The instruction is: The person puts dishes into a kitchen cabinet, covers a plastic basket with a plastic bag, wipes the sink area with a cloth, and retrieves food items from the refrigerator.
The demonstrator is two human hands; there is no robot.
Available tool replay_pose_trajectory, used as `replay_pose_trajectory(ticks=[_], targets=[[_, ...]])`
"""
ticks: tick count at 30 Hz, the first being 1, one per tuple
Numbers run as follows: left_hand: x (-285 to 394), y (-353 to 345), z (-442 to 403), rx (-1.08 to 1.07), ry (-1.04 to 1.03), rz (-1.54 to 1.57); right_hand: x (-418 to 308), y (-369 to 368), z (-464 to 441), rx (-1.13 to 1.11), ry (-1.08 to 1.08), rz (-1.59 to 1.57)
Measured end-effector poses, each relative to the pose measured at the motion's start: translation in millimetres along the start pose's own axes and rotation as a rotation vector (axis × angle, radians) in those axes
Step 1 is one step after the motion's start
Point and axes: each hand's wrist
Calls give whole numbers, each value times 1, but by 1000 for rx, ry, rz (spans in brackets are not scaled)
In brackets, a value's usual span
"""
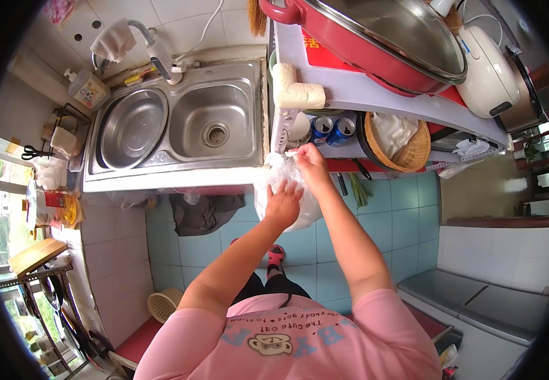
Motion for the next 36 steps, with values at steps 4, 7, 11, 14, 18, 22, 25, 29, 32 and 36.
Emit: replay_pose_trajectory(ticks=[4, 7, 11, 14, 18, 22, 25, 29, 32, 36], targets=[[-2, -2, -2, 22, -21, -40, -10, -3, 4, 17, -68, -35], [-3, -2, -6, -10, 4, -34, -18, -20, 0, 57, 19, -20], [-2, 3, -10, 22, 24, 2, -9, -21, -18, 218, 200, 391], [1, 11, -10, -23, 60, 24, -6, -12, -23, 415, 12, 38], [3, 4, 11, -33, 0, -1, -11, 53, 23, 368, 143, 424], [-2, -13, 37, -67, -98, -70, -8, 113, 87, 336, -158, 295], [1, -12, 49, -120, -131, -98, -10, 139, 121, 257, -374, 385], [36, 11, 42, -86, -170, -120, 22, 161, 154, 476, -289, 311], [81, 24, 16, 174, -264, 96, 22, 159, 181, 526, -196, 267], [105, -24, -19, 152, -521, 287, 8, 157, 194, 565, -52, 254]])
Point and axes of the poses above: each hand's wrist, its own z-axis away from the middle knuckle, its own y-axis out of the back of the hand, x = y × z, and after that the axes turned 13 degrees about x, right-handed
